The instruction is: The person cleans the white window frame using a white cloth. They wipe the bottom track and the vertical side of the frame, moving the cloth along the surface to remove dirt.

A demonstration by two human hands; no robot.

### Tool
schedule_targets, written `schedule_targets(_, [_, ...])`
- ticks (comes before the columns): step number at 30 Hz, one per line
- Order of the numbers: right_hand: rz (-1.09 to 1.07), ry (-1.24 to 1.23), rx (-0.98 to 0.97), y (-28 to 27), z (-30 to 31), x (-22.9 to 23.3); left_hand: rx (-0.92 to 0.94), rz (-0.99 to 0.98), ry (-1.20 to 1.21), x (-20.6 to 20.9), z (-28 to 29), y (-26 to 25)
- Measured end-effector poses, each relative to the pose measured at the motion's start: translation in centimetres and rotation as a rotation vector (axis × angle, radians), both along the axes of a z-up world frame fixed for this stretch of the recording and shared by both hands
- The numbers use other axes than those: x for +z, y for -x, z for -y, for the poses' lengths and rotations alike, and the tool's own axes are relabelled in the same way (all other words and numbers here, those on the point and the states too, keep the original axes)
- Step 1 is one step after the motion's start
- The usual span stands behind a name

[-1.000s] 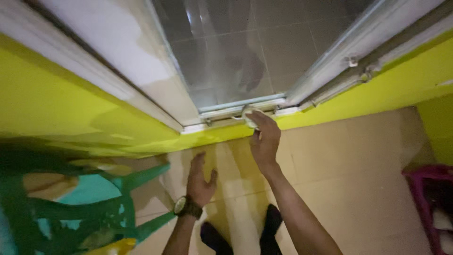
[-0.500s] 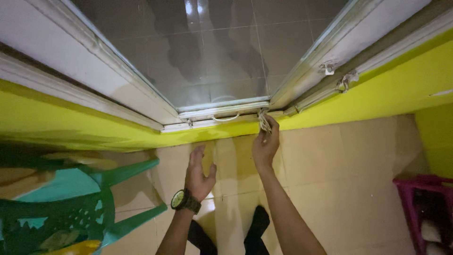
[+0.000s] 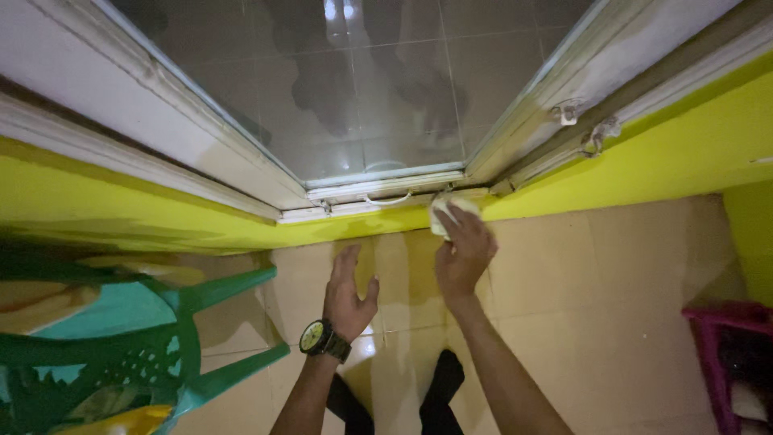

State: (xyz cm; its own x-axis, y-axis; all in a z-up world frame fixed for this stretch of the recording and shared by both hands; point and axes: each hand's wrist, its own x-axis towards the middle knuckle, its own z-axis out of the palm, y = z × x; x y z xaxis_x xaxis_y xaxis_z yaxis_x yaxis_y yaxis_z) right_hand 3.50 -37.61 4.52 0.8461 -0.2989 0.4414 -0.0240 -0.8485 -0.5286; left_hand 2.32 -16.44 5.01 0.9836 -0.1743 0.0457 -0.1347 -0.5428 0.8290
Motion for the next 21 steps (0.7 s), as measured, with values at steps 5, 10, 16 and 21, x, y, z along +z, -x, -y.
schedule_targets(5, [-0.016,0.212,0.013,-1.7,0.8,0.3,-0.023,0.003,-0.033,-0.2,-0.7,-0.1])
schedule_targets(10, [-0.054,0.254,0.044,-1.7,0.8,1.5,-0.003,-0.007,-0.032,0.2,-1.5,0.2])
schedule_targets(16, [-0.023,-0.214,0.103,-1.4,-1.1,0.4,-0.007,-0.040,-0.057,0.7,-3.1,0.1])
schedule_targets(21, [0.064,-0.777,-0.059,-3.5,-4.8,-3.2,-0.009,-0.010,-0.083,-0.1,-4.5,0.4])
